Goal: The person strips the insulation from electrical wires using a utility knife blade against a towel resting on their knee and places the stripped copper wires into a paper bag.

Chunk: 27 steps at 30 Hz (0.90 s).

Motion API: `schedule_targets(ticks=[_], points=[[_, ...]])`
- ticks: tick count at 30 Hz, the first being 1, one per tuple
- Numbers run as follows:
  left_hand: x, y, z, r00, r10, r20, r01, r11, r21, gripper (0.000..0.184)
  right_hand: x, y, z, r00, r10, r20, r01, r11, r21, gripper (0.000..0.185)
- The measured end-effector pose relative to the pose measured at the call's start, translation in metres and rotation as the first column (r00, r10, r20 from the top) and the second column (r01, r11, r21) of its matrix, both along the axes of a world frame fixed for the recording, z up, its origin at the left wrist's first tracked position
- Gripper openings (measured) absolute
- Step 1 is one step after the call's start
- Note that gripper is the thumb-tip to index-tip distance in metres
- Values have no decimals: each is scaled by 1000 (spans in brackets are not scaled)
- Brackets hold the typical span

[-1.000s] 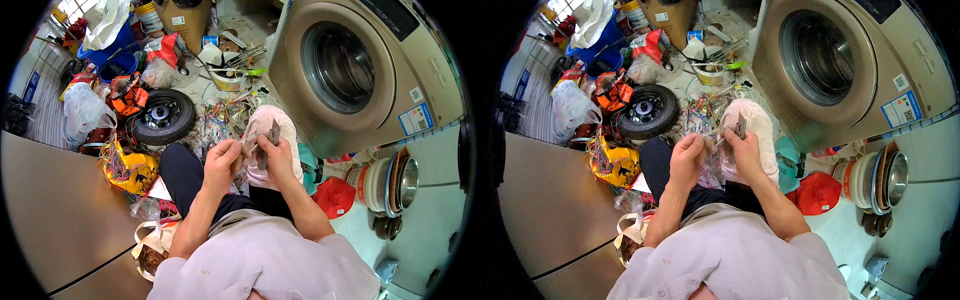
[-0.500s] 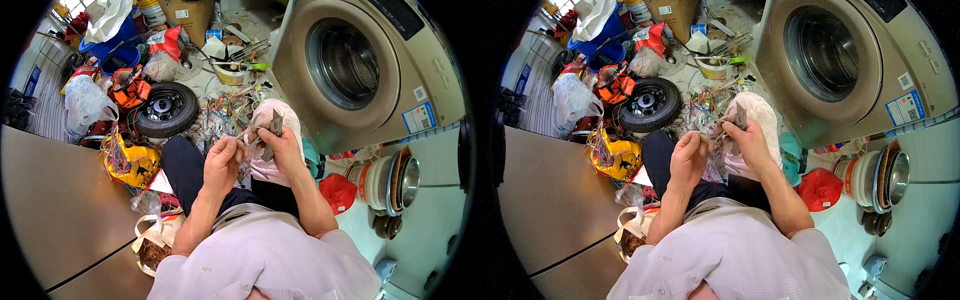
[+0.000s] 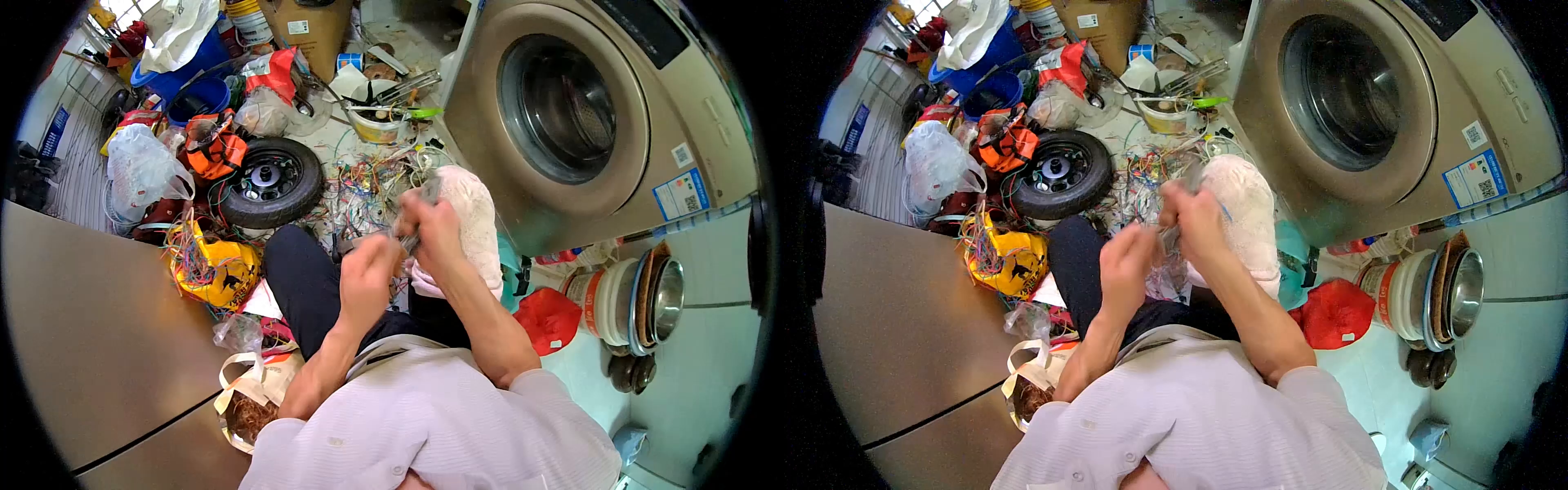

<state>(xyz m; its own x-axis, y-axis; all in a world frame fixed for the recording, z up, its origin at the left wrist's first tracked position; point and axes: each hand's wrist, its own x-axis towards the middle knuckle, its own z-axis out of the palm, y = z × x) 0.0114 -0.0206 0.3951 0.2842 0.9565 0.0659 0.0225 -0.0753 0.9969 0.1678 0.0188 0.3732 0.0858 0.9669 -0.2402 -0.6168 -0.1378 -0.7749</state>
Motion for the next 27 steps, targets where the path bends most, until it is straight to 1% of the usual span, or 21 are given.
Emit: schedule_targets(ticks=[1, 2, 3, 4, 5, 7, 8, 10, 11, 13, 16, 17, 19, 20, 22, 27], points=[[3, -14, 3, 1000, -23, 0, 22, 935, 353, 18, 14, 9, -7, 995, -76, -64, 74, 996, -42, 14], [5, -24, 1, 996, -88, 34, 72, 937, 342, 16, 22, 13, -15, 979, -157, -128, 147, 985, -88, 14], [8, -27, 1, 988, -133, 77, 99, 934, 342, 15, 21, 21, -4, 983, -141, -120, 132, 988, -74, 14], [2, -29, 3, 970, -45, 237, 54, 998, -31, 17, 22, 24, 7, 975, -150, -165, 148, 989, -25, 14], [-2, -20, -2, 915, 30, 402, 20, 993, -120, 24, 19, 11, 8, 956, -189, -227, 191, 982, -12, 15], [-7, -3, 4, 791, -20, 612, 97, 991, -94, 31, 22, 9, 9, 959, -164, -233, 165, 986, -16, 15], [-10, -1, 0, 768, -8, 640, 124, 983, -136, 33, 24, 8, 10, 960, -141, -242, 140, 990, -22, 15], [-8, -5, -7, 758, 5, 653, 125, 980, -152, 33, 24, 10, 13, 960, -122, -253, 120, 992, -23, 16], [-7, -8, -10, 750, 21, 661, 130, 975, -179, 33, 23, 10, 13, 956, -148, -253, 143, 989, -39, 16], [-6, -8, -14, 740, 18, 672, 137, 975, -176, 32, 21, 4, 11, 949, -183, -256, 170, 983, -70, 16], [-6, -3, -15, 754, 156, 638, 80, 942, -325, 30, 22, 3, 12, 943, -169, -287, 150, 985, -84, 16], [-5, 0, -14, 754, 158, 637, 76, 943, -324, 30, 22, 2, 13, 950, -161, -267, 142, 986, -88, 17], [-3, 4, -10, 788, 221, 575, 25, 921, -389, 30, 21, 0, 17, 956, -156, -248, 138, 986, -88, 17], [-3, 5, -7, 789, 218, 574, 27, 921, -388, 30, 21, -1, 19, 956, -151, -252, 133, 987, -87, 17], [-4, 7, -1, 794, 242, 558, -26, 930, -367, 28, 21, -3, 22, 955, -150, -258, 131, 987, -91, 17], [-4, 8, 4, 771, 238, 590, -23, 937, -349, 30, 21, -7, 23, 948, -113, -297, 104, 993, -49, 20]])
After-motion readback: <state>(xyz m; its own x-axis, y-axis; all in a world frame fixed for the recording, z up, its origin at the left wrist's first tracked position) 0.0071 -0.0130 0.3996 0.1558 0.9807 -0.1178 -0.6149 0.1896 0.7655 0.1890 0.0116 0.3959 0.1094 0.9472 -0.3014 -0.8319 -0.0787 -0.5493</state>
